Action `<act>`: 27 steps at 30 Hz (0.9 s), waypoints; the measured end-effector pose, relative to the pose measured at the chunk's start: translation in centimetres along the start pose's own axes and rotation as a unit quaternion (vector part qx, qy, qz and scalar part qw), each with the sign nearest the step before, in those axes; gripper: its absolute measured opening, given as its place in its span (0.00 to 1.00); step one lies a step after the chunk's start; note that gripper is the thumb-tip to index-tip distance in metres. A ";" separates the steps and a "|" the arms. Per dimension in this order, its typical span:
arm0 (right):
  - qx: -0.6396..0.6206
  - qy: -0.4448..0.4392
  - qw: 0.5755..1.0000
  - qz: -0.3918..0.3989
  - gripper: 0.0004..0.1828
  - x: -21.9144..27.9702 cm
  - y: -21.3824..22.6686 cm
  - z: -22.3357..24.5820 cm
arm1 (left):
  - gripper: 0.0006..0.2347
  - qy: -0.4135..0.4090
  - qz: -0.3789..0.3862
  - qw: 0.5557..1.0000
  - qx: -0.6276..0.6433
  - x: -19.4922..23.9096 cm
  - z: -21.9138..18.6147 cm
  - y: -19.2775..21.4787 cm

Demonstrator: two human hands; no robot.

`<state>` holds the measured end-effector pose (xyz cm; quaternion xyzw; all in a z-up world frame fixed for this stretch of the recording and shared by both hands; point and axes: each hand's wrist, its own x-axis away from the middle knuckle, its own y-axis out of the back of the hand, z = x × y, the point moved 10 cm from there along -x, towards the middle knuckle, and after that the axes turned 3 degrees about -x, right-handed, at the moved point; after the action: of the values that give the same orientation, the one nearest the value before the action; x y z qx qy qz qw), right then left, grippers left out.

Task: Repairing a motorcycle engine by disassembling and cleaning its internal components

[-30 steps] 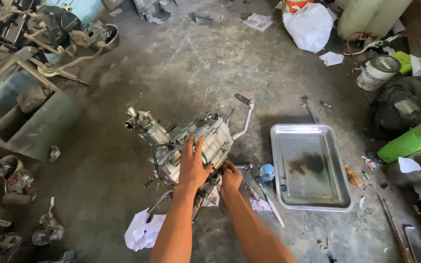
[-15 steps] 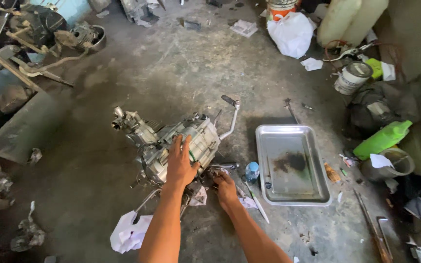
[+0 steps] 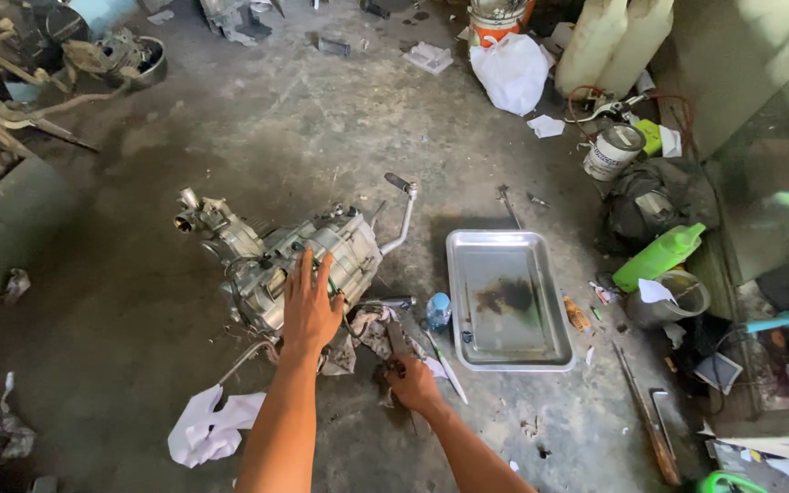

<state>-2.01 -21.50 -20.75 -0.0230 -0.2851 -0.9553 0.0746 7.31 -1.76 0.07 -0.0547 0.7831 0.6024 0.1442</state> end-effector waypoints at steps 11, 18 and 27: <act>0.080 -0.098 0.929 -0.347 0.53 -3.1 13.0 -2.4 | 0.32 0.017 0.081 0.996 -0.043 1.4 -0.1 1.4; 0.126 -0.197 0.965 -0.123 0.42 -7.2 11.2 -6.9 | 0.31 0.037 0.101 0.993 -0.047 2.1 0.4 2.6; 0.056 -0.045 0.993 -0.089 0.41 -8.2 12.3 2.9 | 0.32 0.055 0.114 0.990 -0.066 2.0 2.4 2.5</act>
<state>8.03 -28.97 -12.39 -0.0358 -0.3420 -0.9387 -0.0225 5.14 1.43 1.25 -0.0076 0.7498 0.6611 0.0271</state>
